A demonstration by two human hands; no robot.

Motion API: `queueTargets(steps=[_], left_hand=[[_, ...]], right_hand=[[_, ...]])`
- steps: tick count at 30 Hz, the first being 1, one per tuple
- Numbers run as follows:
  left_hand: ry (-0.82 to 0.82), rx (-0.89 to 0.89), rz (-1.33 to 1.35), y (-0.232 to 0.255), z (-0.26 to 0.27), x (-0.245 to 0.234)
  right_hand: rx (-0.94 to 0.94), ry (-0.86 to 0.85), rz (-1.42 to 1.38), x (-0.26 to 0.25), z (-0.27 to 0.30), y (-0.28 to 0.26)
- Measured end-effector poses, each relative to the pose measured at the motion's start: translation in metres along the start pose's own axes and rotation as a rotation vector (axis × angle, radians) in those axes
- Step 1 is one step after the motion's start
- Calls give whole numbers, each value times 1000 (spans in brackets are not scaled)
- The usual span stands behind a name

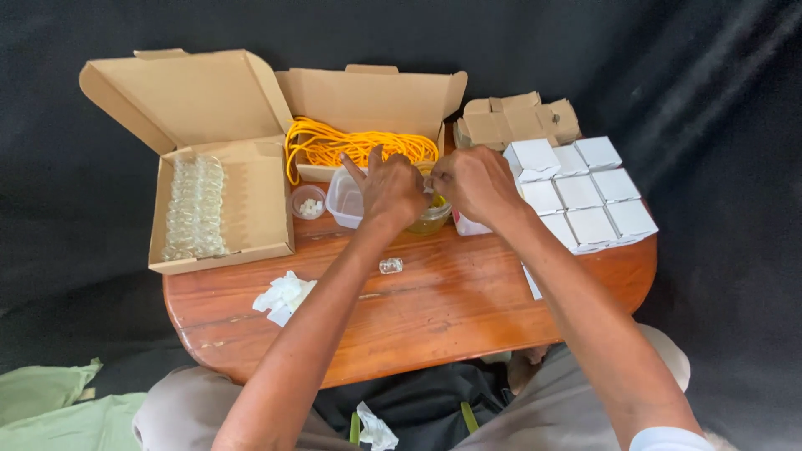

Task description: Assembling small cardboard boxes, filling glass vials with liquid using a syringe, and attaching decorative cords to the vials for packaging.

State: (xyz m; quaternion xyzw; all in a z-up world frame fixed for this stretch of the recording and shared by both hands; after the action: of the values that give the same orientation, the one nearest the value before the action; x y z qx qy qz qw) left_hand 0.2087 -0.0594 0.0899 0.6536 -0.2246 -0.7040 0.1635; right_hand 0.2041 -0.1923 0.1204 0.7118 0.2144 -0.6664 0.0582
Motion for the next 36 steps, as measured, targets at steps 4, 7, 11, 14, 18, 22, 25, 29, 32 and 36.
queueTargets(steps=[4,7,11,14,18,22,25,29,32,36], left_hand=[[-99,-30,2,15,11,-22],[-95,-34,-3,18,11,-24],[-157,-89,-73,23,15,-26],[-203,-151,-93,25,16,-26],[-224,-192,-99,28,17,-27],[-225,-190,-98,26,17,-25],[-211,-154,-106,25,15,-24],[-195,-117,-162,24,12,-22],[-177,-88,-207,21,6,-15],[-162,-32,-231,22,3,-14]], right_hand=[[27,-33,26,5,-7,0],[15,-58,136,12,-11,0],[1,-93,268,28,-15,5],[-24,-107,281,40,-19,11],[-70,-119,340,48,-24,13],[-45,-139,335,43,-23,10],[-60,-131,320,39,-22,4],[-74,-126,306,37,-22,3],[-78,-137,330,26,-18,-5],[-96,-72,324,26,-13,-2]])
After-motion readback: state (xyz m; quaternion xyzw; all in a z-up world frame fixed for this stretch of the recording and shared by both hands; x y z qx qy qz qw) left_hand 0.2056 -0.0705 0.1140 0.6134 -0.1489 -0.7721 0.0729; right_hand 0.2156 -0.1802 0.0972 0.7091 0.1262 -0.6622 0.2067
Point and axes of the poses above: each hand's wrist, its own z-axis away from the middle knuckle, its own x-axis out of the palm, y = z × x, the point moved 5 cm from there along -z, towards the middle knuckle, and after that the axes turned 4 degrees about z, right-handed, at the moved point
